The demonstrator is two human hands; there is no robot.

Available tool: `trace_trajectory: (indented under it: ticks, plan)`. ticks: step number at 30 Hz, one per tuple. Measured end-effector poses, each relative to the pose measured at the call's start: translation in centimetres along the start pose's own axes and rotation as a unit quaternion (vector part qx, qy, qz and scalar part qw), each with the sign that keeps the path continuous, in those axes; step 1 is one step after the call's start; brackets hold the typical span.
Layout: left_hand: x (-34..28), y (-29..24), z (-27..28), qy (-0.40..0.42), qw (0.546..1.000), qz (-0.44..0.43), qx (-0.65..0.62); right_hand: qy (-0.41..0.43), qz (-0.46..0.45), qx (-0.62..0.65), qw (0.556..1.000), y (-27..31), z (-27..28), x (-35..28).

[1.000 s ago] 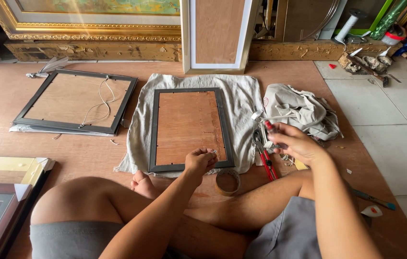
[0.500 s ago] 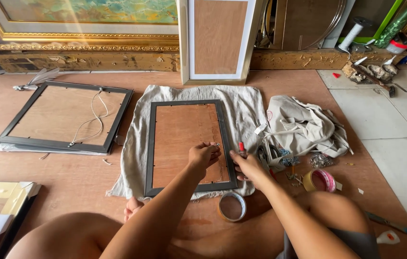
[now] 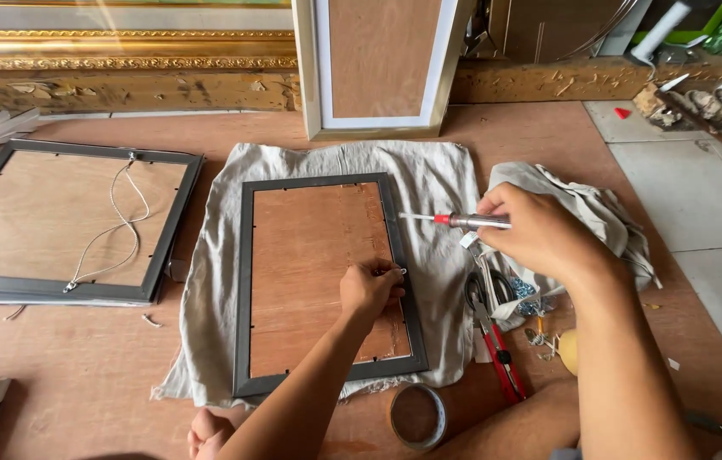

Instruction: The person assembles a picture frame by attaching a hanging wire to the back using a screwdriver. They position the frame, retrieve a wire and screw from a bag, and drive the screw into the frame to secure the wire.

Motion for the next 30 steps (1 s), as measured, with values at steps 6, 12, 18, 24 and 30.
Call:
trace_trajectory:
  ticks: [6, 12, 18, 24, 30]
  plan:
    - [-0.8, -1.5, 0.5, 0.000, 0.998, 0.057, -0.001, -0.019, 0.024, 0.007, 1.000, -0.4, -0.9, 0.9]
    - [-0.6, -1.1, 0.2, -0.012, 0.996, 0.027, 0.085, -0.013, 0.034, -0.039, 0.999, -0.1, -2.4, 0.6]
    - [-0.9, -1.6, 0.4, -0.032, 0.990, 0.035, 0.136, -0.005, 0.060, -0.048, 0.997, 0.8, -3.4, 0.0]
    - [-0.6, -1.2, 0.0, -0.022, 0.989, 0.022, 0.141, -0.022, 0.085, -0.027, 0.996, 1.9, -3.4, -0.8]
    - [0.6, -0.1, -0.3, -0.034, 0.980, -0.024, 0.194, -0.002, 0.121, 0.039, 0.992, 3.2, -3.4, -1.7]
Point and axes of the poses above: each hand's wrist, its own x-axis towards the middle knuckle, its own z-axis out of the back of the hand, y = z × x, the point moved 7 cm from there along x, towards the middle knuckle, and after that the axes turned 12 degrees about x, right-handed, at the moved point
